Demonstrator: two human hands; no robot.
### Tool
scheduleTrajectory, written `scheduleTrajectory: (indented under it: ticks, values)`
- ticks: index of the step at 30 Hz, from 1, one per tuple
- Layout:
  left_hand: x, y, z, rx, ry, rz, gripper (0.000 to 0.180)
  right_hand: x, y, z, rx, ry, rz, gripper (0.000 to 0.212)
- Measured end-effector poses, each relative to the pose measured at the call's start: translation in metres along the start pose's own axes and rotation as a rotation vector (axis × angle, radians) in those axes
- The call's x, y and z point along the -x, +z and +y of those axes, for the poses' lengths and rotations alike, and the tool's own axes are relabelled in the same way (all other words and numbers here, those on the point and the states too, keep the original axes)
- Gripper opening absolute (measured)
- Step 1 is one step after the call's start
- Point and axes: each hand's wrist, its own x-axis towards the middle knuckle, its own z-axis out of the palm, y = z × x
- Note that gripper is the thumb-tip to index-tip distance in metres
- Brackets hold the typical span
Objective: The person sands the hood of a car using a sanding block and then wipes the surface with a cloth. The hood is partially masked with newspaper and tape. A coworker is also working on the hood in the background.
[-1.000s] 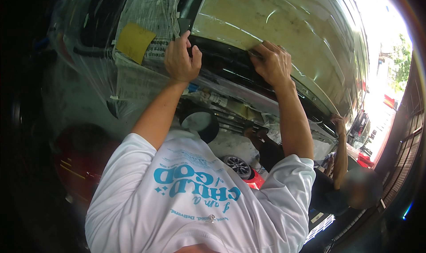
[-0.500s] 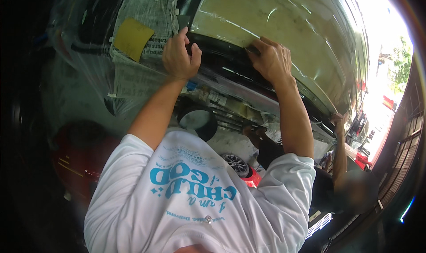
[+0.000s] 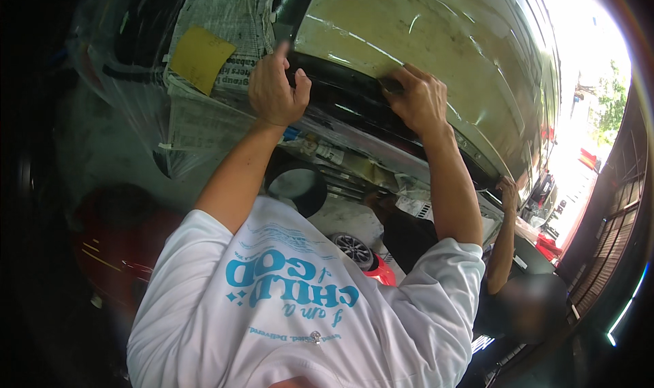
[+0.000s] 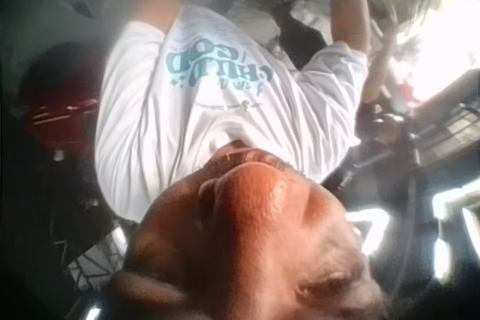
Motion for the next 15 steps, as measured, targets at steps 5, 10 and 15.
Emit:
scheduleTrajectory:
  ticks: [5,10,15]
  values:
    - [0.002,0.001,-0.002,0.012,0.017,-0.012,0.057,-0.022,0.004,-0.030,0.075,-0.030,0.003,0.017]
    - [0.002,0.000,-0.003,0.008,0.006,-0.002,0.058,0.006,-0.008,0.004,0.010,0.016,-0.015,0.019]
    - [0.001,0.001,0.001,0.004,0.008,-0.019,0.059,-0.019,0.006,-0.018,-0.028,-0.027,-0.022,0.019]
